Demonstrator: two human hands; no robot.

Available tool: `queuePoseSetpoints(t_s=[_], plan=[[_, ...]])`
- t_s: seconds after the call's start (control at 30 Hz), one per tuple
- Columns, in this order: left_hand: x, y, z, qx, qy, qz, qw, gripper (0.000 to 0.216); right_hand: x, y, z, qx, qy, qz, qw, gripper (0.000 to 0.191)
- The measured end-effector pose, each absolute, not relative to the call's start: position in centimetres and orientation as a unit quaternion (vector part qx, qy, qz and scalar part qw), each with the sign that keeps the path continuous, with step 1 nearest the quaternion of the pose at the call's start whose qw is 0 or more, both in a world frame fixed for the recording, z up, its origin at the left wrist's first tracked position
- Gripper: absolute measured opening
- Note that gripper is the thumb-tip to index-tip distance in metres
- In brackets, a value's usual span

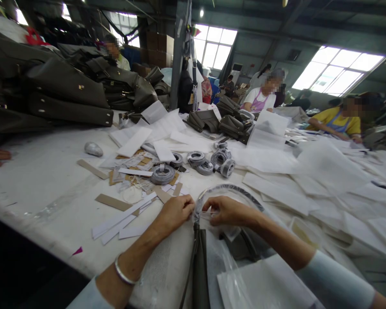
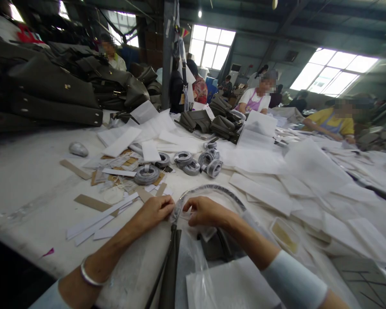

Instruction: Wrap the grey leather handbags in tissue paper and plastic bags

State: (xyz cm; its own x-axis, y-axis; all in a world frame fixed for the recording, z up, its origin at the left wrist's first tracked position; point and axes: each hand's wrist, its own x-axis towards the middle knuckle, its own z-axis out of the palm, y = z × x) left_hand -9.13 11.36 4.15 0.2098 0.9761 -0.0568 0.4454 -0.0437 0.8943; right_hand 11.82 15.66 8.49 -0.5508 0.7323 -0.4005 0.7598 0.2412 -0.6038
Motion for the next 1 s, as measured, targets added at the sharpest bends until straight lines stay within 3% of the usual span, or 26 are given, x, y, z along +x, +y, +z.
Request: queuePoseSetpoints(t_s=[0.1,0.2,0.3,0.4,0.47,0.6,0.7,0.77,0.87,0.93,1.0], plan=[[-9.4,11.6,4.4,0.639,0.532,0.327,0.449,0.018,12.2,15.5,9.7,0.485,0.839,-0.247,0.023,0.041],[-9.5,11.8,4.4,0.615,0.519,0.34,0.487,0.023,12.6,14.8,10.8,0.51,0.816,-0.272,0.006,0.035],[-9.6,11.8,4.4,0.585,0.508,0.361,0.52,0.027,12.9,13.7,11.7,0.539,0.795,-0.277,-0.007,0.008],[-9.4,11.7,4.5,0.557,0.493,0.374,0.554,0.031,12.6,12.5,12.1,0.539,0.791,-0.279,-0.077,0.017],[-9.3,11.6,4.5,0.544,0.482,0.377,0.574,0.034,12.2,11.9,12.1,0.528,0.773,-0.328,-0.128,0.035],[-9.2,11.6,4.5,0.53,0.476,0.391,0.583,0.032,11.3,11.7,11.6,0.475,0.658,-0.569,-0.133,0.026],[-9.3,11.7,4.2,0.519,0.479,0.401,0.584,0.032,10.6,11.9,11.4,0.372,0.598,-0.701,-0.116,0.05],[-9.3,11.8,4.0,0.513,0.478,0.399,0.591,0.033,10.2,12.1,11.2,0.361,0.63,-0.674,-0.135,0.044],[-9.2,11.9,3.7,0.503,0.482,0.397,0.598,0.034,9.7,12.8,10.7,0.429,0.742,-0.482,-0.181,0.013],[-9.2,12.0,3.6,0.496,0.487,0.398,0.599,0.033,9.5,13.4,10.2,0.443,0.781,-0.384,-0.216,0.012],[-9.2,12.1,3.4,0.49,0.493,0.4,0.598,0.033,9.5,14.1,9.6,0.438,0.764,-0.411,-0.235,0.013]])
